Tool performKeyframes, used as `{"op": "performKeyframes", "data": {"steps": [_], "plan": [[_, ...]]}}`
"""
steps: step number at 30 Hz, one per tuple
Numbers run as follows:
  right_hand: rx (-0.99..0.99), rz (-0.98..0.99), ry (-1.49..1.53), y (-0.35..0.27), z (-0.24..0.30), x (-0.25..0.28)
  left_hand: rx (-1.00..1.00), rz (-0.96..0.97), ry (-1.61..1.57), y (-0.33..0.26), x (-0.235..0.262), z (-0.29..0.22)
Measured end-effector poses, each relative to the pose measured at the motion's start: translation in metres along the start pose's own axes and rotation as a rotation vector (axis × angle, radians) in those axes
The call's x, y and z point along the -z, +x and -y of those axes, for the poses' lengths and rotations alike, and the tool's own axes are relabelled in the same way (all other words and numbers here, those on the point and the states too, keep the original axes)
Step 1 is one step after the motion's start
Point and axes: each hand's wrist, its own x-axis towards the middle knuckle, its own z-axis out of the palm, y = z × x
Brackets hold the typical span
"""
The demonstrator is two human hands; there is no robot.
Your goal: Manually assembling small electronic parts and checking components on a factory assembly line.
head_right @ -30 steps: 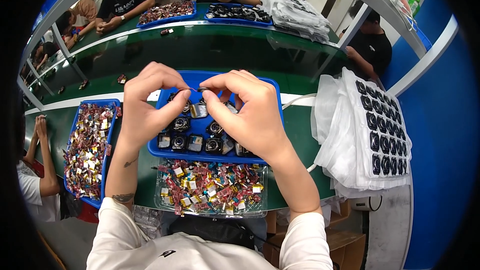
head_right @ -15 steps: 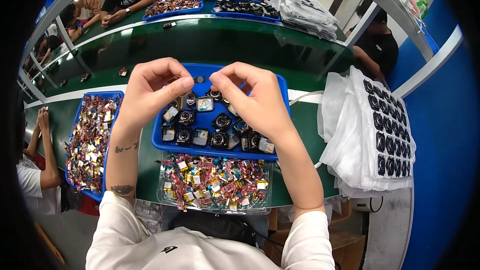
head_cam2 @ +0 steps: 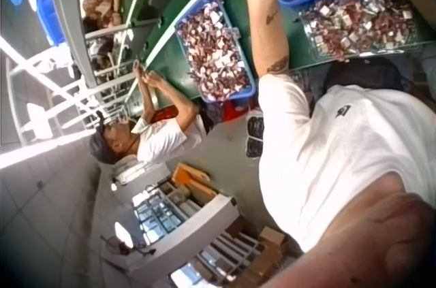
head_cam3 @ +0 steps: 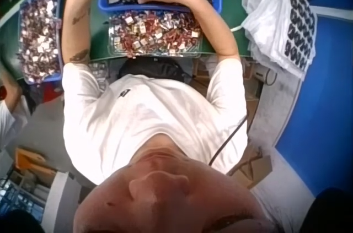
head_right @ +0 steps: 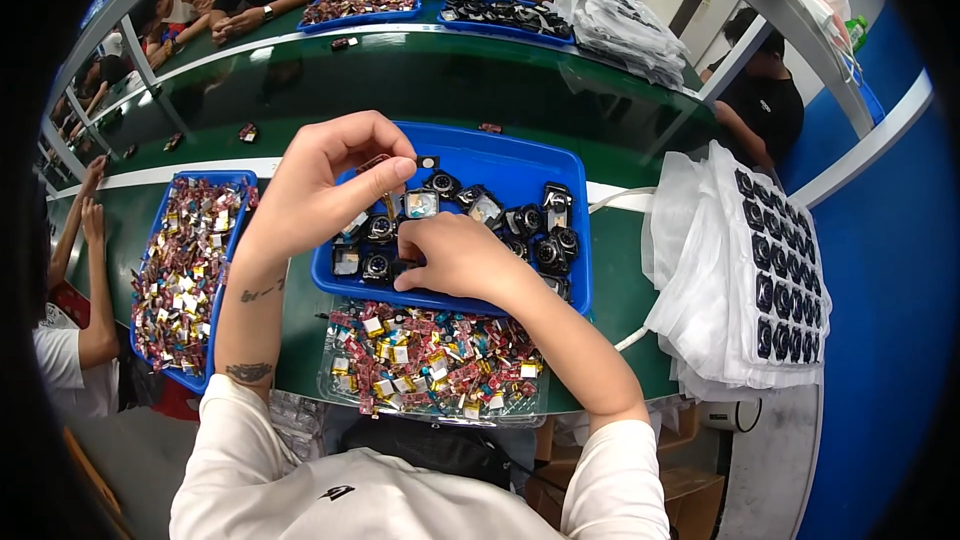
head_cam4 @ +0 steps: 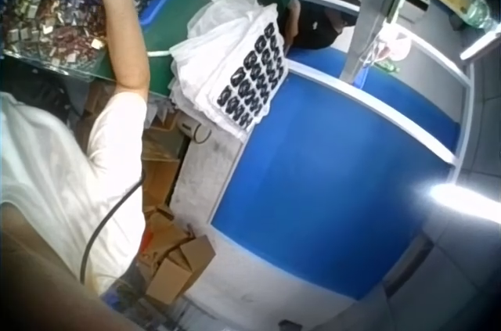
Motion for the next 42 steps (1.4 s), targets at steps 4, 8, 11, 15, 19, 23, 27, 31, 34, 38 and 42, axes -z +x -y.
{"op": "performKeyframes", "data": {"steps": [4, 8, 11, 15, 19, 23, 27, 31, 34, 38, 42], "plan": [[0.042, -0.073, 0.171, 0.004, -0.002, 0.004, -0.03, -0.025, -0.026, 0.0, 0.004, -0.002], [-0.129, -0.211, 0.447, 0.0, -0.003, 0.025, -0.05, -0.065, -0.152, -0.002, 0.009, -0.002], [-0.117, -0.362, 0.741, -0.001, -0.006, 0.035, -0.034, -0.041, -0.109, -0.003, 0.012, 0.003], [-0.071, -0.503, 0.908, -0.009, -0.004, 0.045, -0.032, 0.07, -0.024, -0.002, 0.003, -0.001], [-0.05, -0.527, 0.934, -0.011, -0.007, 0.049, -0.025, 0.109, -0.028, 0.0, 0.001, 0.005], [-0.003, -0.549, 0.956, -0.01, -0.008, 0.048, -0.065, 0.048, 0.052, 0.002, -0.001, 0.006], [-0.017, -0.53, 0.971, -0.011, -0.004, 0.049, -0.17, -0.056, 0.257, 0.002, 0.0, 0.0], [0.02, -0.523, 1.032, -0.012, -0.01, 0.048, -0.181, -0.071, 0.273, 0.001, -0.002, -0.002], [0.042, -0.494, 1.017, -0.011, -0.005, 0.05, -0.196, -0.069, 0.266, 0.001, -0.001, -0.002], [0.09, -0.447, 1.063, -0.01, 0.003, 0.044, -0.227, -0.118, 0.28, 0.001, -0.003, -0.001], [0.039, -0.559, 1.01, -0.011, 0.006, 0.042, -0.407, -0.294, 0.362, 0.004, -0.006, 0.002]]}}
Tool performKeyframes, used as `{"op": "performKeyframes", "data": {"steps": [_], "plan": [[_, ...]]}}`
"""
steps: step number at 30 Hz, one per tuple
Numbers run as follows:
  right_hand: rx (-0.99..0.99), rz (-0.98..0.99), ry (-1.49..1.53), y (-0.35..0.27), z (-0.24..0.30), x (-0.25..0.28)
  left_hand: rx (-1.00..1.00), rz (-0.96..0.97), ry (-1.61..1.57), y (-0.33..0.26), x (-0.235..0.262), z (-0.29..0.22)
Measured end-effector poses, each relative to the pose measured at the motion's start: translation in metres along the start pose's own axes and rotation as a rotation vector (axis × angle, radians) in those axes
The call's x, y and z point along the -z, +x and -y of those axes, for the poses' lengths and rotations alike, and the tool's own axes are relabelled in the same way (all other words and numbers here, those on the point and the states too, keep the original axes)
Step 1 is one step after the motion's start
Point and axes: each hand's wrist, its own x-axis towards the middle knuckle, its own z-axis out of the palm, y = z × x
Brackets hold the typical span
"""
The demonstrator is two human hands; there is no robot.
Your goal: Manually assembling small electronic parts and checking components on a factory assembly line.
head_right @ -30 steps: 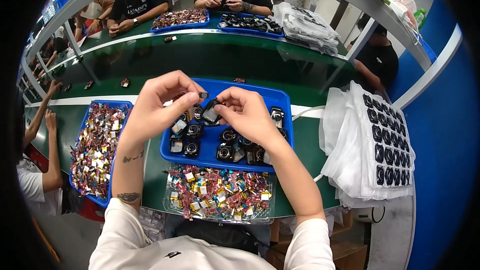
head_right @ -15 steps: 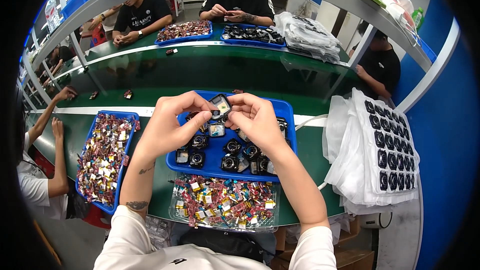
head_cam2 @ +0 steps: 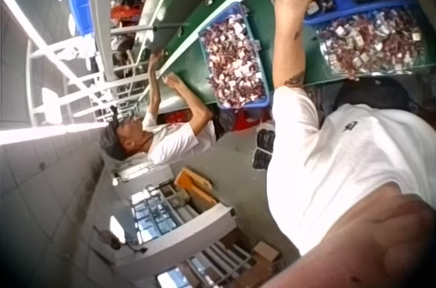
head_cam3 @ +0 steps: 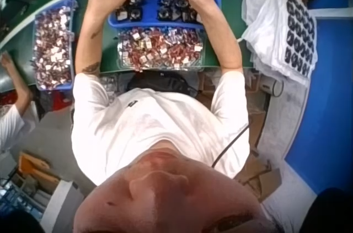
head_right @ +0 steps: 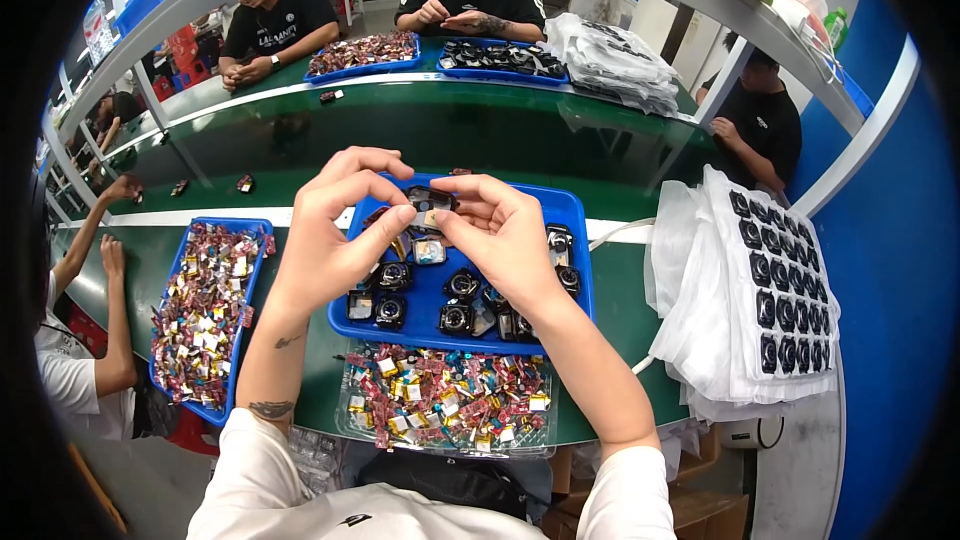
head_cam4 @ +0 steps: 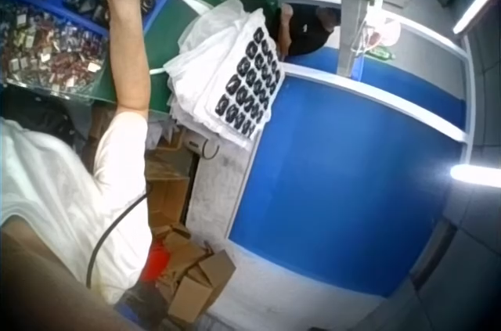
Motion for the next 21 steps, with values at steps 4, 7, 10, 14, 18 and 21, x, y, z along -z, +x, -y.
{"op": "performKeyframes", "data": {"steps": [4, 7, 10, 14, 18, 21], "plan": [[0.034, -0.045, -0.08, -0.005, 0.006, -0.007, 0.027, 0.026, 0.119, -0.003, -0.002, 0.003], [0.099, -0.066, -0.144, -0.01, 0.006, -0.012, 0.09, 0.067, 0.066, -0.004, -0.003, 0.0], [0.127, -0.072, -0.175, -0.009, 0.003, -0.012, 0.16, 0.079, 0.027, -0.004, -0.002, -0.001], [0.14, -0.076, -0.182, -0.01, 0.004, -0.01, 0.209, 0.095, -0.094, -0.003, -0.003, 0.001], [0.15, -0.077, -0.205, -0.01, 0.003, -0.013, 0.228, 0.09, -0.062, -0.005, -0.004, 0.002], [0.158, -0.088, -0.209, -0.01, 0.002, -0.014, 0.237, 0.064, -0.036, -0.005, -0.005, 0.001]]}}
